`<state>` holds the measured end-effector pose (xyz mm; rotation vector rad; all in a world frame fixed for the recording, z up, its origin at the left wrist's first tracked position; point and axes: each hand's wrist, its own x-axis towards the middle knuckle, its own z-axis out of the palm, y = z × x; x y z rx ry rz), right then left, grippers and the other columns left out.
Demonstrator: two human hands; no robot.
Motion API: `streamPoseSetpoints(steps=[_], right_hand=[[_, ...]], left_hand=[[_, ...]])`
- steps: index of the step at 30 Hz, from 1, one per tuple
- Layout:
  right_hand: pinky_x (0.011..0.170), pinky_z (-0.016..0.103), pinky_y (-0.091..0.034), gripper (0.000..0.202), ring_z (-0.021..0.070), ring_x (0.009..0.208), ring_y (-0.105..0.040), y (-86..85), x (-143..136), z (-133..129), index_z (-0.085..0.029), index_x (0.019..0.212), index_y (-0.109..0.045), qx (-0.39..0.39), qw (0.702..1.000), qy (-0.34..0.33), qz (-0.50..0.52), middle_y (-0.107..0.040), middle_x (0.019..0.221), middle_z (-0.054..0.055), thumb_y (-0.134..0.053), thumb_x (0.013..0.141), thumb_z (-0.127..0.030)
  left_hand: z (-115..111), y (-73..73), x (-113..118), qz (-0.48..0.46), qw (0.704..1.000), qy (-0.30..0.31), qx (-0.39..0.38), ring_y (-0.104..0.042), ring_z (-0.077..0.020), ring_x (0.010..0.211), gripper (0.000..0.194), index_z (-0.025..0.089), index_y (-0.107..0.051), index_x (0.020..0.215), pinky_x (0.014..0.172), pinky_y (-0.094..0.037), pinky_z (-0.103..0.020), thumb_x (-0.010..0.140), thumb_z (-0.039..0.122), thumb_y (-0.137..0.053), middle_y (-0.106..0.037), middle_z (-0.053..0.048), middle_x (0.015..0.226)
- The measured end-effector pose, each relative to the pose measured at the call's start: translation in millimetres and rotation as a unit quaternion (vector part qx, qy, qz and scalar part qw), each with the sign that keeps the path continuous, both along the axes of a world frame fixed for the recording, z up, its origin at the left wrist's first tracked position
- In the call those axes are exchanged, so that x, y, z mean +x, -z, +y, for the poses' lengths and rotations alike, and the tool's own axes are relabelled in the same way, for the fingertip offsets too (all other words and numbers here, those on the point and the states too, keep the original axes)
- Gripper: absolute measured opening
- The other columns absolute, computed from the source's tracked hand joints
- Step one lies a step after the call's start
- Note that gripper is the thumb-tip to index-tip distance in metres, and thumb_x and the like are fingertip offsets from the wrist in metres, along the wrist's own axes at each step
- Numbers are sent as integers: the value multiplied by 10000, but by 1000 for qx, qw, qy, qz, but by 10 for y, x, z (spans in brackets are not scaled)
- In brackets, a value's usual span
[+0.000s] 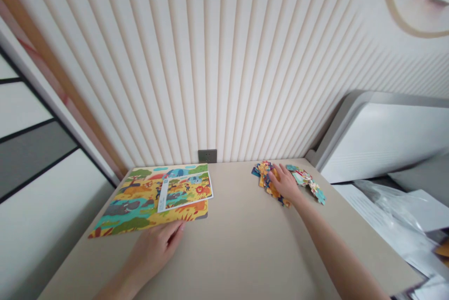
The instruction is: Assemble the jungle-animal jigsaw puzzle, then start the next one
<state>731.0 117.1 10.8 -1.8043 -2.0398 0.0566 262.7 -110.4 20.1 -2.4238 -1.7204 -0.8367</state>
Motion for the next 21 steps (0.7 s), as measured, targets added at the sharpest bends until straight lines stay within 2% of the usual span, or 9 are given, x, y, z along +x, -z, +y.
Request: streamPoseSetpoints(steps=[4,8,14,21], right_hand=[[1201,557,-368,807,386,1481,-481,-61,-126,360,-223,1619,-455,-43,999,-9,6,-467,1638,188,-330,1020,-749],[1172,599,-387,762,395,1429,-531,-62,-265,428,-261,1578,-519,-56,998,-34,5,-543,1586,148,-369,1010,-747],[1195,530,-387,641,312,1426,-538,-94,-361,250,-298,1538,-562,-41,994,-103,7,-578,1563,85,-416,1036,-670],[1210,471,-400,601,273,1409,-562,-200,-582,-138,-318,1541,-562,-40,969,-245,8,-580,1562,69,-495,1030,-626]], left_hand=[[-13,-85,24,-6,1000,0,-11,-775,-172,737,307,249,-759,942,709,-590,-233,1066,332,-490,-810,-26,869],[-1,-106,-50,-5,1000,-15,-2,-786,-177,770,306,235,-768,974,737,-603,-244,1068,315,-488,-821,-40,925],[-3,-71,-104,9,1000,-26,-7,-793,-182,798,288,242,-773,1014,758,-612,-254,1074,324,-504,-827,-42,966],[-20,-54,9,1,1000,19,-3,-792,-184,843,301,235,-774,1048,821,-621,-269,1081,312,-486,-824,-52,994]])
